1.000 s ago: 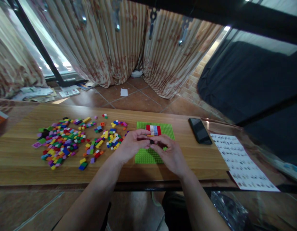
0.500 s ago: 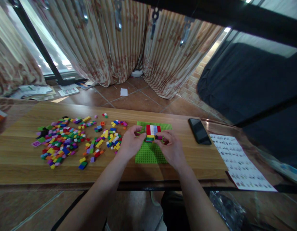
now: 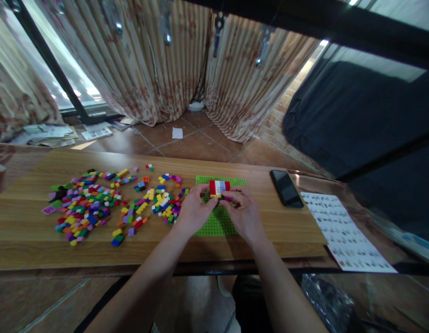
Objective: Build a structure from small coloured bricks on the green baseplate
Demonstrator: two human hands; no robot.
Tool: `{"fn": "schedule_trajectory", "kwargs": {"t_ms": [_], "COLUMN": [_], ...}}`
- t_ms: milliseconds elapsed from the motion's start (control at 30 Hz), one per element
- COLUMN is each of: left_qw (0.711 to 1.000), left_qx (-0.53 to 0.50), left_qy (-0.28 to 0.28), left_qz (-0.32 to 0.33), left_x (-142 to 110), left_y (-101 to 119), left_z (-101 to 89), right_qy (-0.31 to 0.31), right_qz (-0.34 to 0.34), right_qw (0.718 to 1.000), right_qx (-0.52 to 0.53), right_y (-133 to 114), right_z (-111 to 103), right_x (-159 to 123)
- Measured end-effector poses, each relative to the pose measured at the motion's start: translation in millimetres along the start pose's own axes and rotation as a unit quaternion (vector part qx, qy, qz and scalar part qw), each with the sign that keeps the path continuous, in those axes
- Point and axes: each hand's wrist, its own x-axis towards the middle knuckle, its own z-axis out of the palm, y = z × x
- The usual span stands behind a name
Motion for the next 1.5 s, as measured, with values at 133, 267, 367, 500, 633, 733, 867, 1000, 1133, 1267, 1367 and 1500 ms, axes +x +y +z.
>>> {"fn": "schedule_trajectory", "kwargs": {"t_ms": [133, 267, 367, 500, 633, 733, 867, 1000, 1133, 1267, 1367, 1500], "left_qw": [1.0, 1.0, 1.0, 1.0, 1.0, 1.0, 1.0, 1.0, 0.999, 1.0, 1.0, 1.0], "left_qx": [0.006, 0.01, 0.005, 0.005, 0.01, 0.022, 0.027, 0.019, 0.02, 0.015, 0.011, 0.011], "left_qy": [0.003, 0.007, 0.003, -0.002, -0.007, -0.006, -0.003, -0.008, 0.002, -0.001, -0.007, -0.011], "left_qz": [0.013, 0.016, 0.015, 0.013, 0.012, 0.013, 0.009, 0.021, 0.028, 0.025, 0.02, 0.017], "left_x": [-1.1, -1.8, -1.7, -1.7, -2.4, -3.0, -3.3, -3.1, -3.0, -3.4, -3.7, -4.4], "left_y": [2.0, 1.1, -0.1, 0.7, 3.0, 4.9, 6.3, 4.7, 1.5, 0.8, 1.5, 2.3], "left_z": [0.6, 0.5, 0.1, -0.8, -1.5, -1.4, -1.1, -0.6, 0.2, 0.2, -0.1, -0.7], "right_qy": [0.019, 0.026, 0.028, 0.025, 0.012, 0.012, 0.014, 0.016, 0.016, 0.015, 0.013, 0.022], "right_qz": [0.024, 0.051, 0.065, 0.062, 0.038, 0.011, -0.006, 0.009, 0.02, 0.026, 0.015, 0.0], "right_qw": [0.999, 0.994, 0.991, 0.99, 0.995, 0.999, 0.999, 0.998, 0.998, 0.997, 0.998, 0.999], "right_qx": [0.038, 0.092, 0.117, 0.121, 0.089, 0.052, 0.039, 0.058, 0.062, 0.065, 0.055, 0.023], "right_y": [2.1, 5.3, 7.3, 8.7, 7.1, 4.6, 3.9, 6.2, 8.1, 9.1, 8.6, 7.0], "right_z": [2.7, 5.6, 5.9, 3.4, 0.6, 0.0, 0.9, 2.6, 3.8, 4.5, 4.8, 4.7], "right_x": [0.2, -0.2, -0.7, -1.5, -1.4, -0.9, -1.5, -3.1, -3.4, -3.1, -3.5, -4.2]}}
